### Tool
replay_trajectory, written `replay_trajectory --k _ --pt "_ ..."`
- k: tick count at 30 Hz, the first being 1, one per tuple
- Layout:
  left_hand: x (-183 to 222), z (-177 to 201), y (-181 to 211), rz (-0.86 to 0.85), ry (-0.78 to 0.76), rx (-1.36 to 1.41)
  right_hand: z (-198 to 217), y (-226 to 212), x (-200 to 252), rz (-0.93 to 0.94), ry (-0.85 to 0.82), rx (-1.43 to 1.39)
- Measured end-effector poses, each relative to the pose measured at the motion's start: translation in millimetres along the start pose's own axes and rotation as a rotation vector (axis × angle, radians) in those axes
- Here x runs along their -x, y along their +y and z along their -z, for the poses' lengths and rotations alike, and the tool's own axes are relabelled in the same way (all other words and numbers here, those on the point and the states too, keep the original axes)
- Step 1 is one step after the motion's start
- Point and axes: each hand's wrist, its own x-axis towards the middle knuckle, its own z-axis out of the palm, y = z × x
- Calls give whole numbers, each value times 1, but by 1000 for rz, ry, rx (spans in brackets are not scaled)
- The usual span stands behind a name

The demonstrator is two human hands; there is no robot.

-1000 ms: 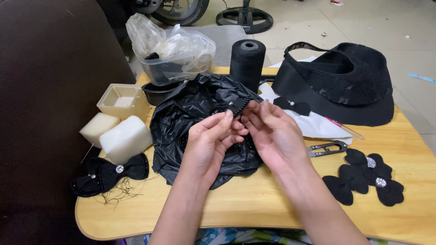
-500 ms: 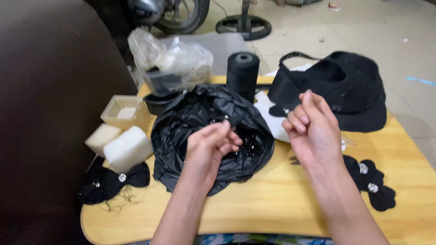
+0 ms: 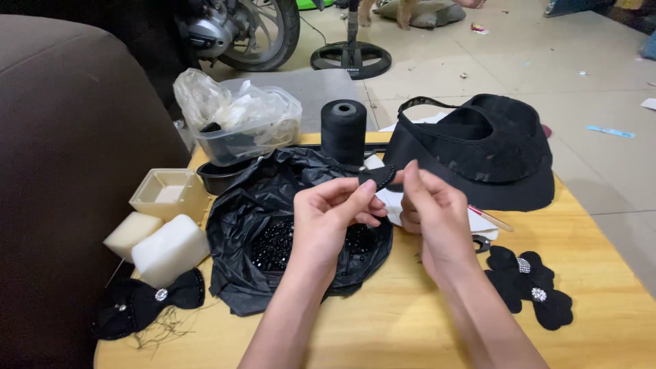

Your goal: Sewing small black beads onto fabric bows at a repair bench

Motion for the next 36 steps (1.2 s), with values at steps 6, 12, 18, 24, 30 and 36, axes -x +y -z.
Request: replay_trajectory --k 6,12,18,24,30,36 --pt "1 13 -15 -58 44 -65 -5 -1 7 103 -68 192" --pt "5 20 -22 -51 29 -45 6 32 0 124 -141 172" --pt "11 24 -25 -77 -20 -68 11 35 0 100 -156 100" --pt "11 22 -27 -64 -28 -71 8 26 2 87 -148 74" --pt "13 20 -25 -107 -18 -118 9 26 5 104 -126 177" --pt "10 27 -27 -65 25 -146 14 33 4 63 -160 215"
